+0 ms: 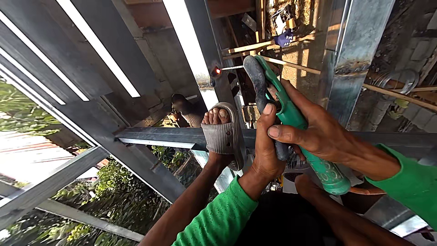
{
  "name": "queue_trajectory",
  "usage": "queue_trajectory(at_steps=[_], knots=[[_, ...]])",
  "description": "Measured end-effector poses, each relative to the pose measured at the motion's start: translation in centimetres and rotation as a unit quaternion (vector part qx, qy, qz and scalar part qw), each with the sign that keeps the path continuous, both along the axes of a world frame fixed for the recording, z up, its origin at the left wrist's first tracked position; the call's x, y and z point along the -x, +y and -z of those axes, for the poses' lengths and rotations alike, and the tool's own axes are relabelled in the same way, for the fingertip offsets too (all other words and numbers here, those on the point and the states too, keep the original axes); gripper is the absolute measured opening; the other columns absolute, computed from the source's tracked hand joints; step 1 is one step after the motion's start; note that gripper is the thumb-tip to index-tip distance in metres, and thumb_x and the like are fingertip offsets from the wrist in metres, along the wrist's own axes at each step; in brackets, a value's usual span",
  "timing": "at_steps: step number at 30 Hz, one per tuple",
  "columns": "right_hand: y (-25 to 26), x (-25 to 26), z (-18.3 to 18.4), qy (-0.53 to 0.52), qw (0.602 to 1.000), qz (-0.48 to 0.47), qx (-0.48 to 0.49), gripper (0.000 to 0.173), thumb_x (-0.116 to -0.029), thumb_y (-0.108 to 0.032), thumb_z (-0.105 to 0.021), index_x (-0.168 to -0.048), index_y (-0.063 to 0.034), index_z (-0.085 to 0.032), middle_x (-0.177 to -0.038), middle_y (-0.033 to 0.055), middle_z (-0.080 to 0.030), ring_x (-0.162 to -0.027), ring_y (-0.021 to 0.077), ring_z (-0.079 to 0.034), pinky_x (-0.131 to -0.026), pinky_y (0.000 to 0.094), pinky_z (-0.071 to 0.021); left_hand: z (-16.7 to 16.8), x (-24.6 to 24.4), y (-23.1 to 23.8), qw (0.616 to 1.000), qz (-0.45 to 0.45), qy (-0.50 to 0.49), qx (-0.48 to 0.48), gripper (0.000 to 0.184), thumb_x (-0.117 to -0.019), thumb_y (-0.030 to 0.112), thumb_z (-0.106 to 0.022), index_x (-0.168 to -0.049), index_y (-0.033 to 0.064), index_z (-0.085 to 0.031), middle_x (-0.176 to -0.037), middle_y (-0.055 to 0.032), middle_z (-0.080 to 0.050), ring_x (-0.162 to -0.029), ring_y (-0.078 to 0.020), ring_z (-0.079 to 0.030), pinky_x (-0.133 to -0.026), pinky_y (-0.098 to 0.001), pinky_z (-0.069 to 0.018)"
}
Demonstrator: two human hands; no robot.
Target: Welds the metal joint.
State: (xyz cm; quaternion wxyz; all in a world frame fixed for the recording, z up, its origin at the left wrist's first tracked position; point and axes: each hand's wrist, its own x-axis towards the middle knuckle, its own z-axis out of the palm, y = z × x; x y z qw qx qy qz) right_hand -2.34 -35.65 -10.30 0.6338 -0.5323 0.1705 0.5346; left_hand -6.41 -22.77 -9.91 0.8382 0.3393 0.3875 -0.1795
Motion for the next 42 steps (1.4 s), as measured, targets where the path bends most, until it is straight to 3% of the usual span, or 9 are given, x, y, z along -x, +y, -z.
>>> queue_trajectory(at_steps=[11,15,25,34,42], knots=[[0.1,-0.3,0.2,0.003,1.0,-0.007,-0.009,0.097,-0.0872,-0.047,-0.077,-0.163,-0.0437,-0.017,-0.091,0.0081,-0.066,-0.046,0.0139,-0.059,-0.041,0.0266,-0.0532,0.2,0.0,0.0,1.0,-0.009,0.002,-0.008,0.05,-0.0955,0.067,-0.053,-0.102,0.0178,-0.063,-0.078,-0.0042,-0.062,-0.056,-0.0127,-0.062,-0.047,-0.03,-0.0548],[0.4,-2.0,1.0,-0.017,1.0,-0.026,-0.002,0.107,-0.0794,-0.054,-0.081,-0.165,-0.0369,-0.018,-0.087,0.0088,-0.066,-0.047,0.016,-0.061,-0.039,0.0307,-0.0548,0.3,0.1,0.0,1.0,-0.014,-0.003,-0.009,0.05,-0.0961,0.065,-0.053,-0.101,0.0168,-0.063,-0.078,-0.0048,-0.063,-0.057,-0.0133,-0.063,-0.048,-0.0305,-0.055],[0.4,-2.0,0.7,-0.013,1.0,-0.022,-0.005,0.106,-0.0812,-0.052,-0.08,-0.165,-0.0397,-0.017,-0.087,0.01,-0.066,-0.046,0.0179,-0.06,-0.037,0.0321,-0.0546,0.3,0.0,-0.1,1.0,-0.018,-0.007,-0.003,0.048,-0.096,0.064,-0.055,-0.1,0.0164,-0.063,-0.078,-0.004,-0.063,-0.057,-0.0116,-0.063,-0.049,-0.0283,-0.055],[0.4,-2.0,1.0,-0.026,0.999,-0.026,-0.004,0.105,-0.0801,-0.054,-0.081,-0.164,-0.0357,-0.021,-0.085,0.0082,-0.067,-0.047,0.0167,-0.061,-0.037,0.0324,-0.0553,0.3,0.1,0.0,1.0,-0.011,-0.003,-0.015,0.05,-0.0944,0.067,-0.055,-0.106,0.019,-0.063,-0.082,-0.0037,-0.063,-0.06,-0.0124,-0.063,-0.051,-0.03,-0.0558],[0.4,-2.1,1.0,-0.019,0.999,-0.03,-0.004,0.105,-0.0802,-0.053,-0.082,-0.164,-0.0367,-0.02,-0.085,0.0086,-0.066,-0.046,0.0167,-0.061,-0.037,0.0322,-0.0551,0.3,0.1,0.0,1.0,-0.016,-0.006,-0.016,0.049,-0.0957,0.066,-0.054,-0.103,0.0184,-0.064,-0.08,-0.0042,-0.064,-0.059,-0.0129,-0.063,-0.049,-0.0302,-0.0553]])
